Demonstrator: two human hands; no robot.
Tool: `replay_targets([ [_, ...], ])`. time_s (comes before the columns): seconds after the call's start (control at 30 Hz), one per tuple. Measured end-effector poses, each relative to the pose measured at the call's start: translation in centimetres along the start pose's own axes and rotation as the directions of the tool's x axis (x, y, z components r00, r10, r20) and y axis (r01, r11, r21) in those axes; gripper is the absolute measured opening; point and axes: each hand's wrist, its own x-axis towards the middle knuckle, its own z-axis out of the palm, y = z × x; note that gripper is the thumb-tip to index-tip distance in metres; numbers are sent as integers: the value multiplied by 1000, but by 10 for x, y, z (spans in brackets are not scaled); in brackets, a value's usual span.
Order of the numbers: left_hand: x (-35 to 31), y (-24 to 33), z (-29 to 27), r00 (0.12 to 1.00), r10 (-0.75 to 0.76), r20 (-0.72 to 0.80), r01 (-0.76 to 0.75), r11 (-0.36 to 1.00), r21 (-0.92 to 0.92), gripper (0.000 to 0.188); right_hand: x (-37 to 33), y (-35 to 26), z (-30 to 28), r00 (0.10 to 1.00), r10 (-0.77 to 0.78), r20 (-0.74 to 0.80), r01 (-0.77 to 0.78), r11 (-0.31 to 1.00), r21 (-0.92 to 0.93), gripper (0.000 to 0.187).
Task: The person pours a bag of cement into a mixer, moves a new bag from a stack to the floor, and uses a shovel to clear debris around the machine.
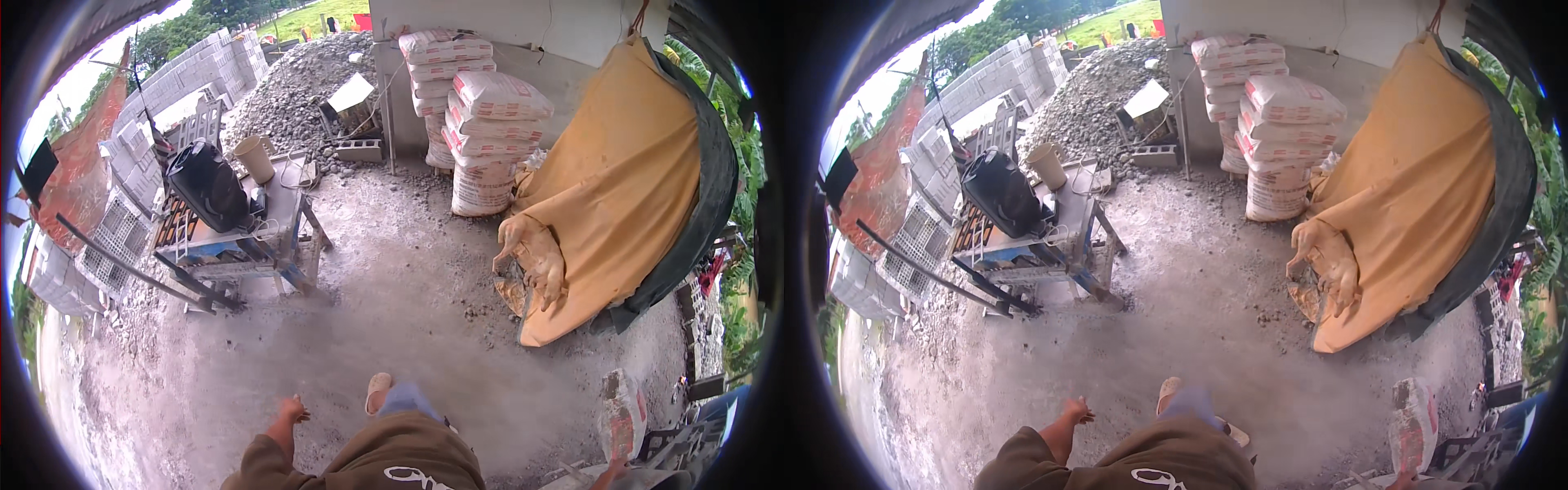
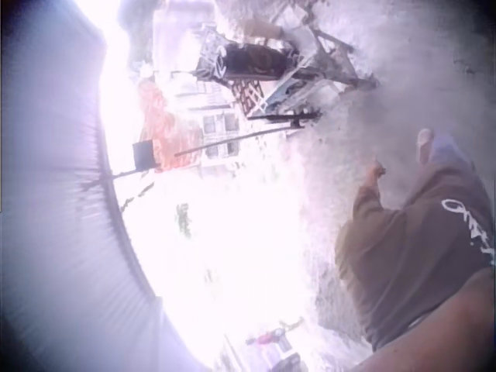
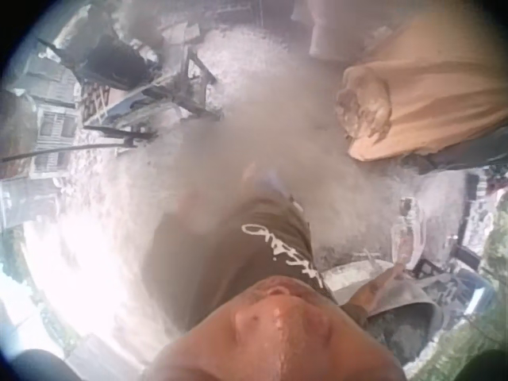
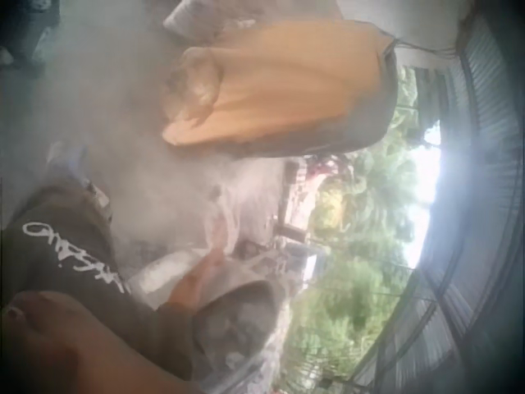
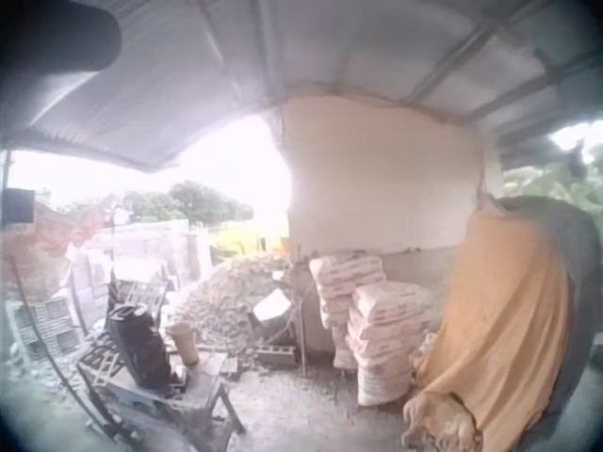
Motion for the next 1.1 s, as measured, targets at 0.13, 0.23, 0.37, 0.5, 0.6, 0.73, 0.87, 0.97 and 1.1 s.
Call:
replay_targets([
  [0.13, 31, -19, -30, 994, -59, 94, 85, 953, -292, 46, -96, -43, 33, 998, 14, 60, -10, 999, -51, 34],
  [0.23, 41, 17, -39, 981, 38, 189, -38, 999, -4, 65, -146, -55, 23, 999, 13, 51, -7, 993, -116, 34],
  [0.37, 79, 80, -75, 989, -5, 151, 15, 997, -69, 81, -206, -54, 5, 997, 41, 61, -27, 978, -209, 35],
  [0.5, 93, 190, -70, 942, 328, 76, -320, 942, -98, 58, -229, -26, -46, 996, 82, -23, -85, 961, -263, 36],
  [0.6, 88, 249, -68, 854, 505, 125, -476, 855, -205, 55, -247, -1, -80, 991, 115, -69, -130, 948, -290, 37],
  [0.73, 78, 278, -72, 828, 520, 209, -478, 850, -222, 51, -280, 17, -78, 983, 56, -173, -108, 945, -308, 41],
  [0.87, 86, 259, -77, 888, 379, 260, -379, 924, -52, 54, -320, 44, -74, 961, 145, -236, -211, 936, -283, 33],
  [0.97, 115, 205, -86, 880, 265, 395, -300, 953, 30, 74, -316, 56, -73, 967, 154, -204, -218, 915, -340, 33],
  [1.1, 119, 150, -124, 916, 156, 370, -190, 980, 55, 83, -368, 74, -50, 971, 137, -194, -188, 943, -276, 19],
])
